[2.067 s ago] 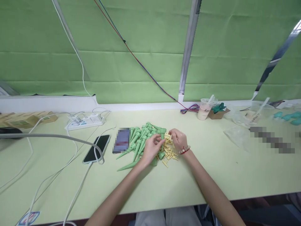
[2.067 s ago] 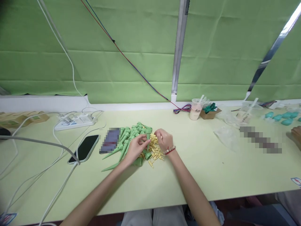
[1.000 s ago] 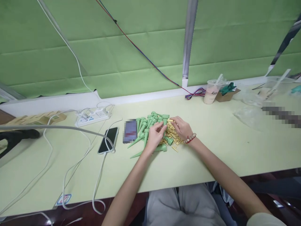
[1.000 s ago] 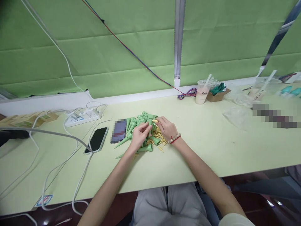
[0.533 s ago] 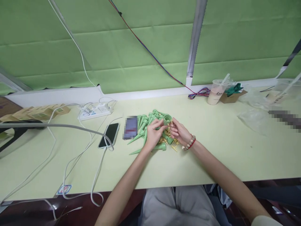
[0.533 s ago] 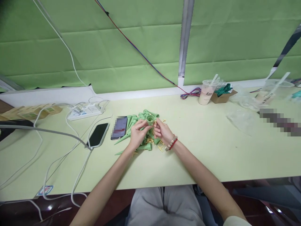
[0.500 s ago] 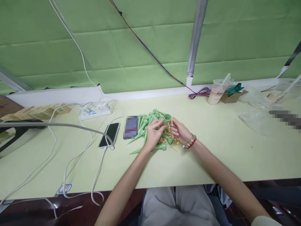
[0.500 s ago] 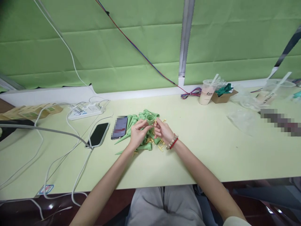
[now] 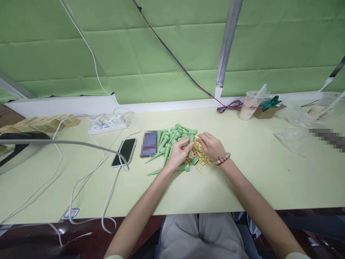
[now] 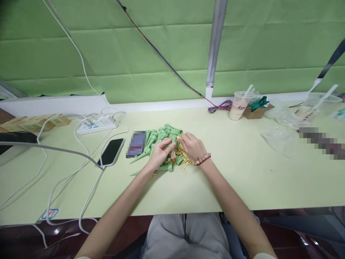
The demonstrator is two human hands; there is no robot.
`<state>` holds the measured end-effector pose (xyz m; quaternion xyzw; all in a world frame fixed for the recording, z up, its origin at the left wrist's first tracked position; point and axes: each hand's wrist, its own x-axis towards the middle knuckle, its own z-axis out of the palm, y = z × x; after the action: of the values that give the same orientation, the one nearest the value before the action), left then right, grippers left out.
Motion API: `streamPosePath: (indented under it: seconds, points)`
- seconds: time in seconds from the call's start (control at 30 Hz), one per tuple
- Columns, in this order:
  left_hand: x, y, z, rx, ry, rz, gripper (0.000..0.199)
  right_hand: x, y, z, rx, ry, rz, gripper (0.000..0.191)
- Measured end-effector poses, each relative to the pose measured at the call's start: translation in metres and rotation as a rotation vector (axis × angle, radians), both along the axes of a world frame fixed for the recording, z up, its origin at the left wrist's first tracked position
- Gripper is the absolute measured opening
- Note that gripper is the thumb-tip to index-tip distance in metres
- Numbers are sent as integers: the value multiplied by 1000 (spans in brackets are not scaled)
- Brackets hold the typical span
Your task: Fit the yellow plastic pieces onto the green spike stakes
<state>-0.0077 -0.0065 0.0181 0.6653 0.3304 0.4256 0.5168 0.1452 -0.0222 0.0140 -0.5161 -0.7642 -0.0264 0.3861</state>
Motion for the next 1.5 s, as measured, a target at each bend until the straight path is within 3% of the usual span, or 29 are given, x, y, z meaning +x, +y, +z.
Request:
streamPosePath:
  seconds: [0.17, 0.27, 0.37, 0.53, 0.63, 0.73, 0.8, 0.87, 0.93, 1.03, 1.1, 1.23, 1.37, 1.5]
  points:
    - [-2, -3, -3, 149, 121, 91, 27, -15, -7, -4, -41, 308, 0, 32]
    - [-3, -3, -5, 218, 174, 107, 27, -24, -10, -4, -268, 708, 72, 38]
    - [-4, -2, -7, 294, 214, 126, 28, -26, -9, -1, -537, 1081, 286, 39]
    - [-5, 1, -9, 488, 242, 195, 28, -17, -9, 9, -897, 1338, 514, 37]
    - [-5, 2, -11, 557, 224, 194, 28, -15, -11, 15, -1017, 1382, 567, 39]
    - [-1, -1, -10, 472, 189, 192, 26, -19, -13, 15, -988, 1282, 531, 42]
    - [3, -3, -8, 302, 138, 172, 26, -21, -12, 12, -847, 1086, 390, 45]
    - [6, -5, -4, 127, 72, 137, 29, -21, -10, 8, -580, 808, 173, 46]
    - [6, -6, -2, 20, 31, 109, 31, -17, -6, 3, -314, 521, 42, 40]
    - [5, -5, -2, -27, 48, 97, 33, -11, -1, -4, -135, 273, 101, 35]
    - [4, -5, -5, 15, 80, 116, 33, -11, 1, -8, -99, 268, 132, 37]
    - [4, -2, -13, 250, 125, 221, 32, -25, -6, -9, -225, 639, 108, 41]
    - [0, 1, -13, 356, 115, 232, 35, -33, -13, 4, -627, 1213, 371, 45]
    - [-2, 2, -10, 413, 102, 210, 32, -22, -12, 16, -916, 1279, 580, 43]
